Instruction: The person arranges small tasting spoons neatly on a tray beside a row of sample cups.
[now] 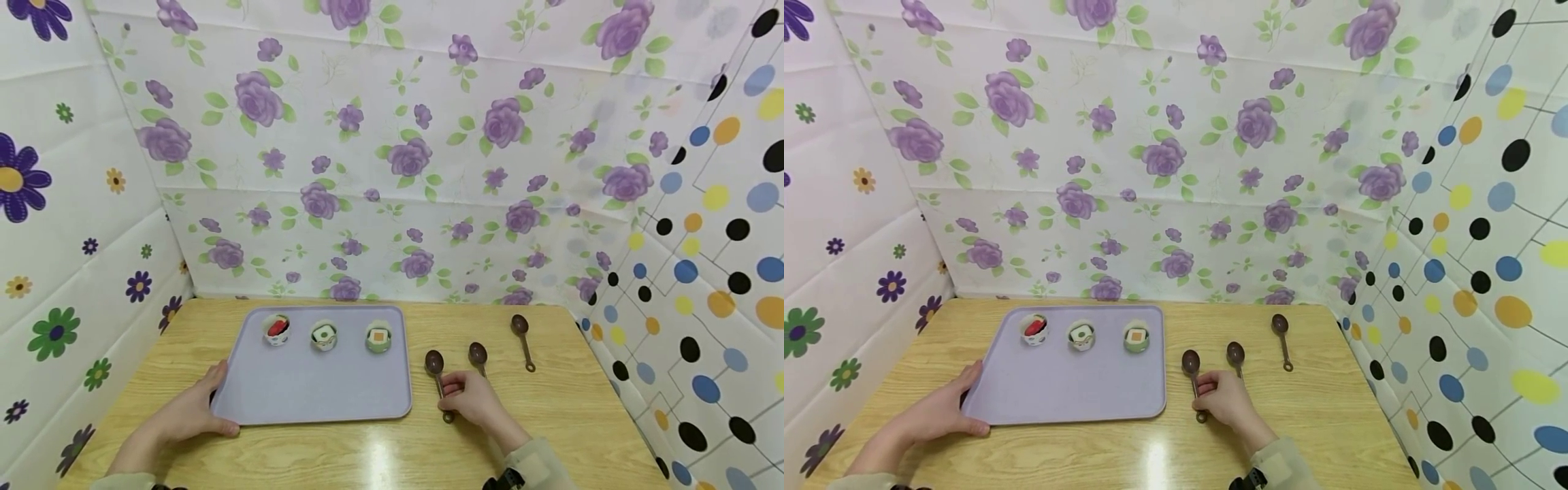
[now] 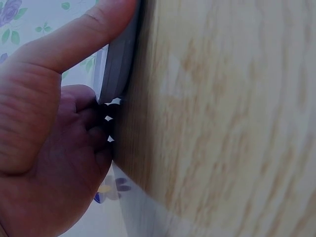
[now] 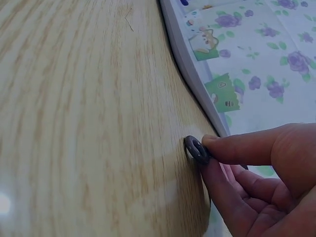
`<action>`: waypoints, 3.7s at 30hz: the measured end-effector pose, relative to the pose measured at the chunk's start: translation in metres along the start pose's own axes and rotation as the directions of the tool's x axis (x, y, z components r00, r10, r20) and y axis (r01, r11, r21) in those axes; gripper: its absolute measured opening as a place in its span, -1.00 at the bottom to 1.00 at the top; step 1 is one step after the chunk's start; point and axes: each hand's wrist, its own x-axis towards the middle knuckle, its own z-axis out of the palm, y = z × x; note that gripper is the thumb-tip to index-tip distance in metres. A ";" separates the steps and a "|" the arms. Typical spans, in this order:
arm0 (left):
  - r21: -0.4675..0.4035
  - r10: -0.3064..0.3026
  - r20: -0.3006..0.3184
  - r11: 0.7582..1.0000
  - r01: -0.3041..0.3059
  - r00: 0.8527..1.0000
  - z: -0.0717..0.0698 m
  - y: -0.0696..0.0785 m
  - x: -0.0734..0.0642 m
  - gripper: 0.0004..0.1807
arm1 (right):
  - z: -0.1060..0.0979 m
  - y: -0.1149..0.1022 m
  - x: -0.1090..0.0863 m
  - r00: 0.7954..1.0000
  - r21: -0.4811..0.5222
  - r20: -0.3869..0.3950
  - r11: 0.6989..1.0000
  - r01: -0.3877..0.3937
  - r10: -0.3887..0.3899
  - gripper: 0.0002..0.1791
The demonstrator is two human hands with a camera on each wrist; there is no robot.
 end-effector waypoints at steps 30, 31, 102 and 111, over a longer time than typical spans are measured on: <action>0.005 -0.017 -0.022 1.000 0.018 1.000 0.001 0.000 -0.001 0.62 | -0.003 0.006 0.002 0.995 0.098 0.078 0.993 0.059 -0.067 -0.52; 0.005 -0.017 -0.023 1.000 0.017 1.000 0.001 0.000 -0.001 0.62 | -0.003 0.006 0.002 0.994 0.102 0.078 0.993 0.063 -0.071 -0.52; -0.018 -0.011 -0.053 1.000 0.010 0.999 0.003 -0.001 -0.004 0.63 | 0.218 -0.133 0.047 0.977 0.433 0.074 0.889 0.149 -0.200 -0.61; -0.026 -0.016 -0.050 1.000 0.014 0.999 0.004 -0.002 -0.003 0.63 | 0.236 -0.147 0.053 0.986 0.420 -0.007 0.894 0.157 -0.169 -0.66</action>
